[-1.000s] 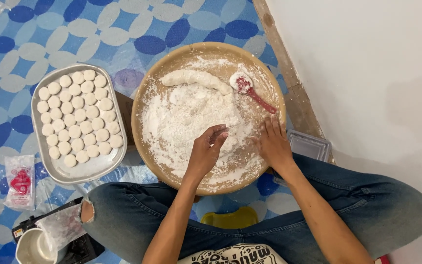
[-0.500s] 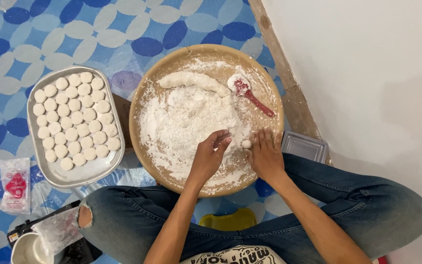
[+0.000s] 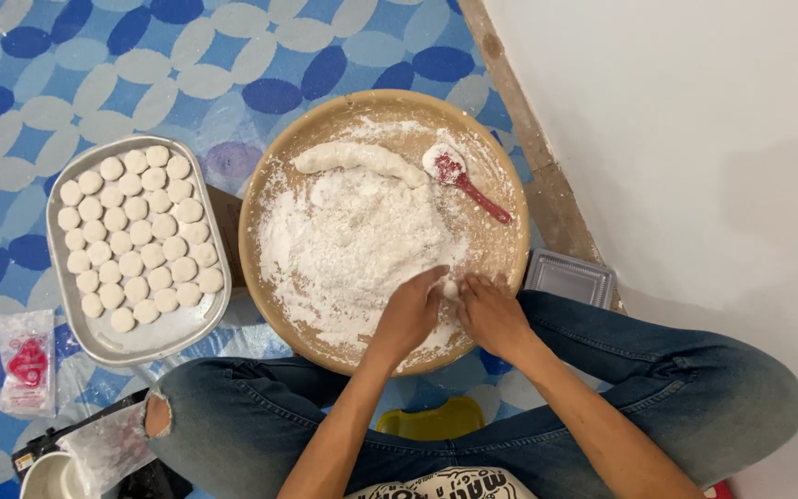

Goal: A person sitting on the floor prepares small dough balls by pinching pieces from a larger mass, rolling them in their hands, and arranging them on a metal tray.

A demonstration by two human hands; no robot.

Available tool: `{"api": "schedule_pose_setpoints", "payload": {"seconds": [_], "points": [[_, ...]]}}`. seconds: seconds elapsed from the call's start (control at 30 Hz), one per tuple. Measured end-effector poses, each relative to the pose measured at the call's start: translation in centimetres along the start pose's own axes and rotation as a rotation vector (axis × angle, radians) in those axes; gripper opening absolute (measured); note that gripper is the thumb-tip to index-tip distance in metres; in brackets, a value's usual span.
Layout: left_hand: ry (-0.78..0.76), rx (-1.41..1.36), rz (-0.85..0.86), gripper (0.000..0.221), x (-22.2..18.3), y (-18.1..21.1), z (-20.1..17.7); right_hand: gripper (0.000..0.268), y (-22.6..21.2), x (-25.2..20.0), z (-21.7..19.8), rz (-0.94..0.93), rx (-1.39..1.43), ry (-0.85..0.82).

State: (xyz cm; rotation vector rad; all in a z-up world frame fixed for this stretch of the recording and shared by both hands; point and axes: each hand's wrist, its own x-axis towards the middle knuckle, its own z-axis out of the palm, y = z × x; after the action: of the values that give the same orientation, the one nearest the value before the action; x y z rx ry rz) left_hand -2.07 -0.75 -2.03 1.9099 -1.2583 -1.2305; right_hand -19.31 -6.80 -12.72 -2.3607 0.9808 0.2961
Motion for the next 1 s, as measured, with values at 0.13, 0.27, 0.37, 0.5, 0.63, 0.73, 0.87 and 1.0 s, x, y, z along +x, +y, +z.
{"api": "schedule_pose_setpoints", "payload": {"seconds": [0.13, 0.27, 0.37, 0.5, 0.63, 0.73, 0.87, 1.0], "points": [[-0.069, 0.337, 0.15, 0.043, 0.3, -2.1, 3.6, 0.045, 3.1, 2.0, 0.5, -0.04, -0.379, 0.358], [-0.058, 0.648, 0.363, 0.05, 1.4, -5.4, 6.3, 0.051, 3.4, 1.7, 1.8, -0.069, -0.355, 0.384], [-0.029, 0.78, 0.379, 0.053, 1.8, -7.1, 7.7, 0.049, 3.3, 1.8, 0.4, -0.086, -0.354, 0.391], [-0.048, 0.805, 0.343, 0.055, 2.4, -10.0, 9.2, 0.038, 3.6, 1.3, 1.7, -0.208, -0.558, 0.582], [-0.046, 0.832, 0.34, 0.058, 2.5, -9.4, 9.3, 0.045, 2.1, 1.2, -0.7, -0.183, -0.417, 0.403], [-0.035, 0.876, 0.358, 0.057, 2.2, -10.1, 9.5, 0.047, 0.6, 0.7, -3.2, 0.125, -0.315, 0.003], [-0.001, 0.933, 0.377, 0.059, 3.0, -11.4, 10.6, 0.043, 1.0, 0.0, -3.0, -0.13, -0.332, 0.101], [0.02, 0.956, 0.387, 0.059, 3.1, -12.2, 11.1, 0.056, 4.0, 0.8, -1.2, 0.007, -0.552, -0.186]]}}
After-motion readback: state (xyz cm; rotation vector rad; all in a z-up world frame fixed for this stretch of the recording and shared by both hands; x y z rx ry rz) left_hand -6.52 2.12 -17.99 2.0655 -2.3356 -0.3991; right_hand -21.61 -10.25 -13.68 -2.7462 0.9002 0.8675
